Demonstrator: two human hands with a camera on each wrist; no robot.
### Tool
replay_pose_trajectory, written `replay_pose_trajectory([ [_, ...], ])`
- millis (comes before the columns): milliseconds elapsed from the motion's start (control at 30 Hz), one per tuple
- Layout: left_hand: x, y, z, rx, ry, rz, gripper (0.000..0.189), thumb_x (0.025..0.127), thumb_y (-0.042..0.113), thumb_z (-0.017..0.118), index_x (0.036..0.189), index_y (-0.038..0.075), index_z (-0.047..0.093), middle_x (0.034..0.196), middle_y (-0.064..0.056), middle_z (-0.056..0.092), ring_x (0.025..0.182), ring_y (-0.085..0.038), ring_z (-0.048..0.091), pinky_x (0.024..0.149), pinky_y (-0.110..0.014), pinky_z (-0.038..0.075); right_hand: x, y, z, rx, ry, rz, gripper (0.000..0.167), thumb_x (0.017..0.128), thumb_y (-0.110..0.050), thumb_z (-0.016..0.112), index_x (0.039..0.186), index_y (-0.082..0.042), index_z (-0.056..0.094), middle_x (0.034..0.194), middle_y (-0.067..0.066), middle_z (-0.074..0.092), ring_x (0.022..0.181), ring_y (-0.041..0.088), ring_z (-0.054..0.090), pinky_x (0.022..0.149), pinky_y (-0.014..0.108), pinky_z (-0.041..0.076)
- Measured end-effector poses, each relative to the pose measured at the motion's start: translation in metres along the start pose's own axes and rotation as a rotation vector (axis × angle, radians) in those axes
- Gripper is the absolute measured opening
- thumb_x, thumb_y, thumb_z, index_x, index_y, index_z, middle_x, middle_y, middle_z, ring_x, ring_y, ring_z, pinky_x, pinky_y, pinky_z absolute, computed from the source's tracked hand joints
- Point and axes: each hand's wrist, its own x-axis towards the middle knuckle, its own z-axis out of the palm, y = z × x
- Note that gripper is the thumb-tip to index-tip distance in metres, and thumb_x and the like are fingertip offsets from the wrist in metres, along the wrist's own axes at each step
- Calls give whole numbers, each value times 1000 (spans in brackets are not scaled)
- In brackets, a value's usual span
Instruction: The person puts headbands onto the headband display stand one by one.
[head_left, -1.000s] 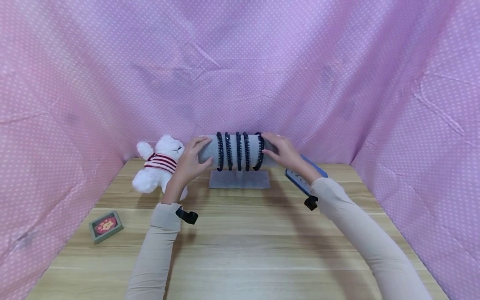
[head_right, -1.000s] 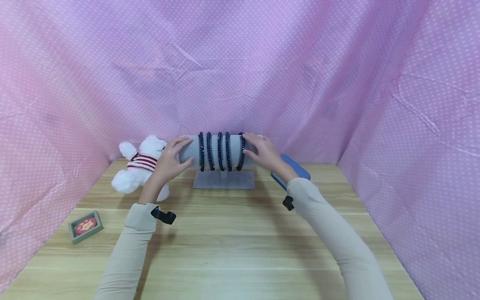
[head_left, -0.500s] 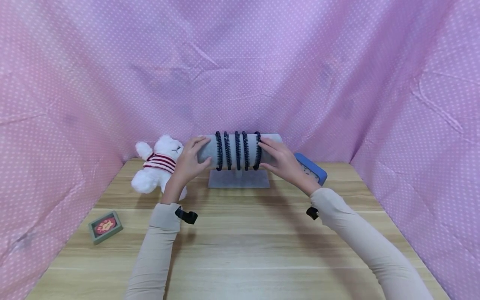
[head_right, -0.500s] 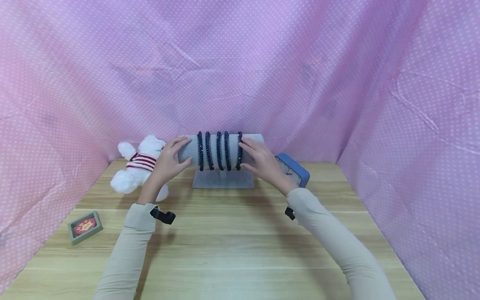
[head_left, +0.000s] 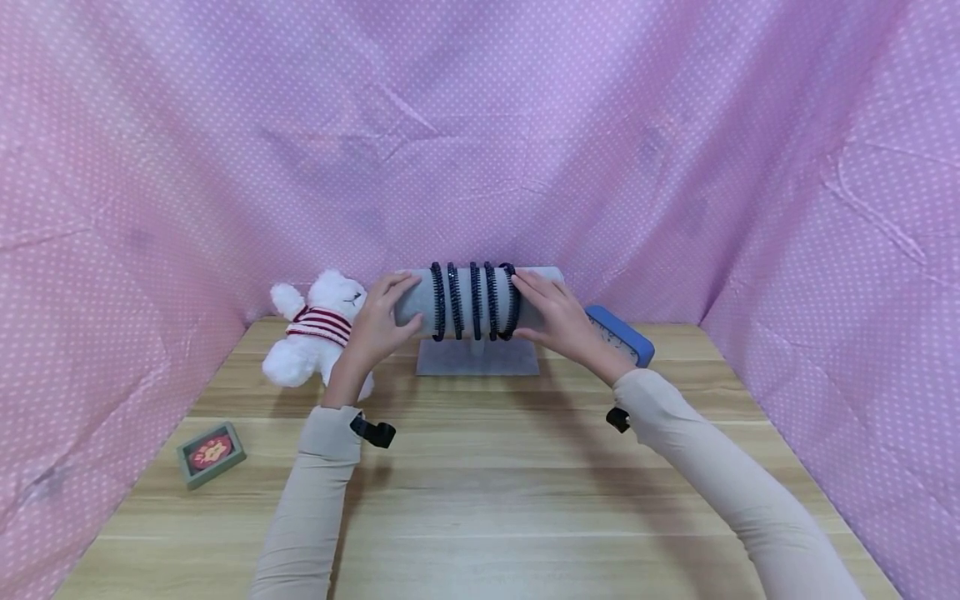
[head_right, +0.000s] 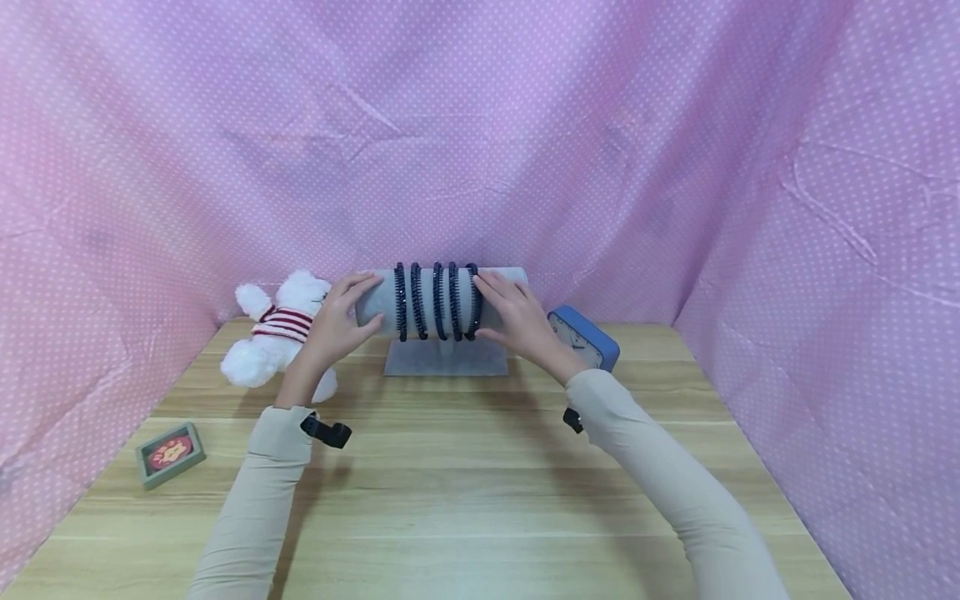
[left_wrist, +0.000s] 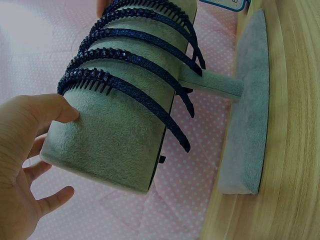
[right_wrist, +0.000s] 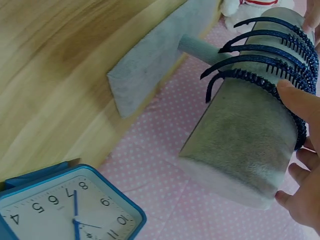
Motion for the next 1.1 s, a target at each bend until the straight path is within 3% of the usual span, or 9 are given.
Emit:
replay_pose_trajectory([
  [267,1,2,0,-9,3,9,60,90,14,74,147,10,55,151,-15,48,144,-36,40,115,-53,40,14,-2,-7,31,-111,82,87,91,-33,77,159,-3,32,165,18,32,153,37,29,125,59,22],
  [467,2,2,-1,-14,5,15,59,90,14,74,146,9,55,151,-16,48,144,-36,40,116,-53,39,23,2,-15,80,-193,100,87,92,-34,76,160,-4,30,166,16,31,155,36,27,126,57,19],
  [733,2,2,-2,-9,-7,7,59,91,15,74,146,9,55,151,-16,48,143,-35,41,116,-52,39,33,10,-17,145,-210,60,87,90,-27,78,158,-1,32,163,20,34,152,40,32,124,59,23],
  [1100,3,0,-4,-2,-16,6,59,90,17,73,146,10,55,151,-15,48,143,-36,42,115,-53,40,37,6,-18,161,-240,89,87,91,-28,78,159,-2,31,164,19,34,151,37,34,126,56,21],
])
